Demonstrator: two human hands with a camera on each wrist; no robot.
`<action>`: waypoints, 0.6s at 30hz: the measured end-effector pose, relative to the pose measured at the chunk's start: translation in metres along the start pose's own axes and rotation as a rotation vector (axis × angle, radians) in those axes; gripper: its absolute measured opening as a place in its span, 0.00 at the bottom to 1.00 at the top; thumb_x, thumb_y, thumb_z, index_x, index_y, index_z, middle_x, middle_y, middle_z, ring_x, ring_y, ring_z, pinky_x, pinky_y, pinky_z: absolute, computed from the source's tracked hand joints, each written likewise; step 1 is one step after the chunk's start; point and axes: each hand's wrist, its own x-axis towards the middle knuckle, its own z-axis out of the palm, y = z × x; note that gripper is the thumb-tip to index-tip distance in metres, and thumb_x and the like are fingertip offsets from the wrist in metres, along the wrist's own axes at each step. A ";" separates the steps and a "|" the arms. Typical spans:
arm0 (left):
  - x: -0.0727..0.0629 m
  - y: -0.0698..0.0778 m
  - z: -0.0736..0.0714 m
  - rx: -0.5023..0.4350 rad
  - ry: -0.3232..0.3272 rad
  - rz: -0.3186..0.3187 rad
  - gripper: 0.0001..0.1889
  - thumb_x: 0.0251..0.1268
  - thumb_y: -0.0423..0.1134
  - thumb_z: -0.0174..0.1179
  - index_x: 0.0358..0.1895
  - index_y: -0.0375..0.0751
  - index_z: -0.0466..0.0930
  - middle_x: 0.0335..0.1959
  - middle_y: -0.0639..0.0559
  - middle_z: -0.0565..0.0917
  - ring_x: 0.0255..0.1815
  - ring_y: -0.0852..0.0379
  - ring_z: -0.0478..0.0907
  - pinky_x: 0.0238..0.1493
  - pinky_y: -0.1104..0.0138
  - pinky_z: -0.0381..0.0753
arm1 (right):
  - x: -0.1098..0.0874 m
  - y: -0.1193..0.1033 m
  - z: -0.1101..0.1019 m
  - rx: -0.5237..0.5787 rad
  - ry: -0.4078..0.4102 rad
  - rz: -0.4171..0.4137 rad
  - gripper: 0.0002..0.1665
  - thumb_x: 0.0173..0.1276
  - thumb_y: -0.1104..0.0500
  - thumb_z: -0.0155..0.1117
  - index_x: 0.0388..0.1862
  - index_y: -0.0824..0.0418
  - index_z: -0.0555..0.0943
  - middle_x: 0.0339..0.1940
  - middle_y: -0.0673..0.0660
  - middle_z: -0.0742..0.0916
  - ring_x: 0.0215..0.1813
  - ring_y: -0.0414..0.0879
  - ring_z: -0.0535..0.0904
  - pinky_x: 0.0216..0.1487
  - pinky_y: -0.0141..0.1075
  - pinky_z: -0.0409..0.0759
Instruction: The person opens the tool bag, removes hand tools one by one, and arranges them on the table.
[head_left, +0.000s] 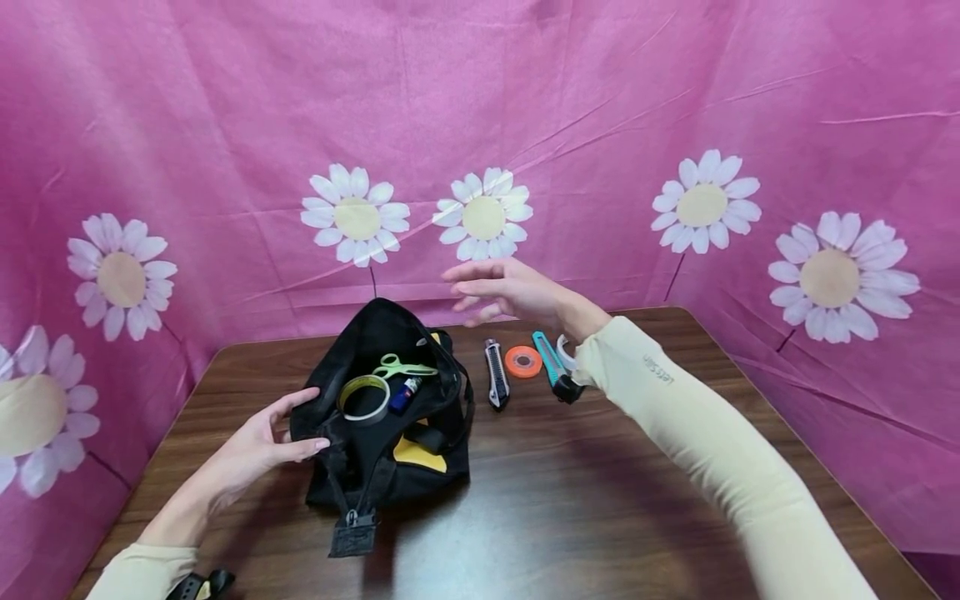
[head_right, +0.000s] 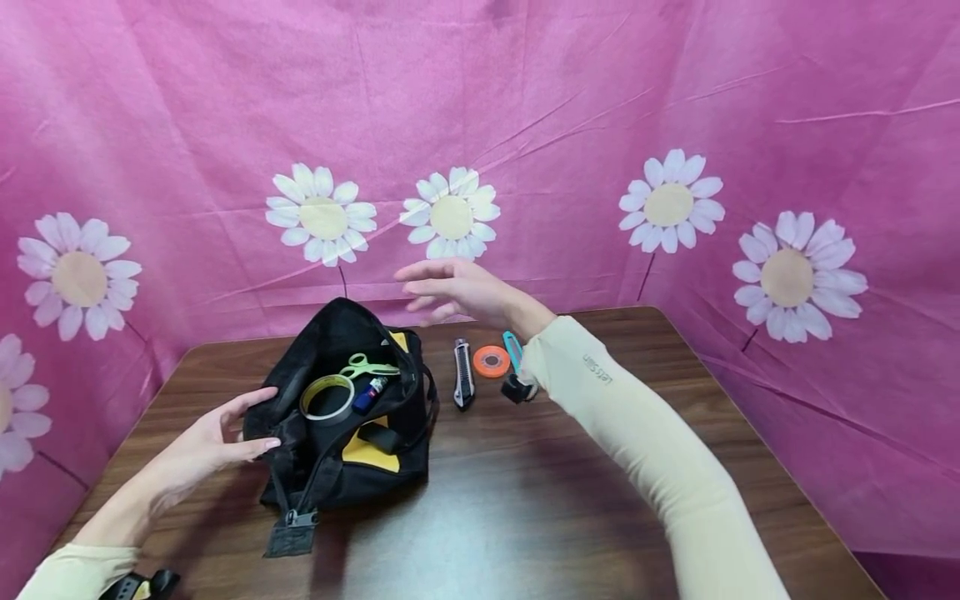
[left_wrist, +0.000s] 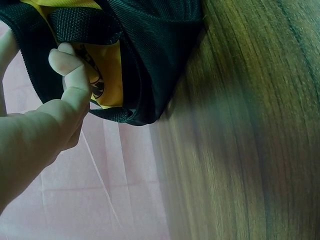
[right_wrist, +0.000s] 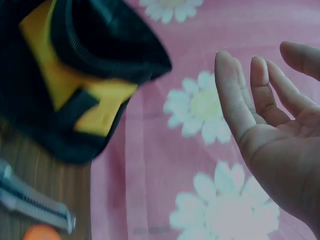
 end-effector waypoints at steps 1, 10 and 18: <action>0.000 0.000 0.000 0.000 0.000 -0.002 0.44 0.65 0.30 0.68 0.79 0.31 0.50 0.49 0.42 0.82 0.42 0.58 0.84 0.43 0.59 0.85 | 0.005 -0.001 0.005 0.011 -0.016 -0.004 0.24 0.78 0.61 0.58 0.69 0.66 0.75 0.65 0.64 0.79 0.57 0.58 0.81 0.56 0.57 0.79; 0.000 -0.002 0.000 0.015 0.010 -0.011 0.43 0.65 0.31 0.68 0.79 0.33 0.51 0.55 0.38 0.80 0.46 0.57 0.84 0.45 0.59 0.84 | 0.042 -0.006 0.053 0.053 -0.165 0.032 0.24 0.81 0.62 0.52 0.72 0.67 0.71 0.68 0.63 0.78 0.61 0.58 0.80 0.55 0.51 0.81; -0.001 0.000 0.000 0.014 -0.002 -0.018 0.43 0.66 0.31 0.67 0.79 0.33 0.51 0.54 0.36 0.82 0.47 0.57 0.84 0.46 0.60 0.83 | 0.068 0.016 0.080 -0.033 -0.190 0.099 0.26 0.81 0.61 0.53 0.73 0.68 0.69 0.72 0.66 0.74 0.60 0.55 0.80 0.53 0.47 0.83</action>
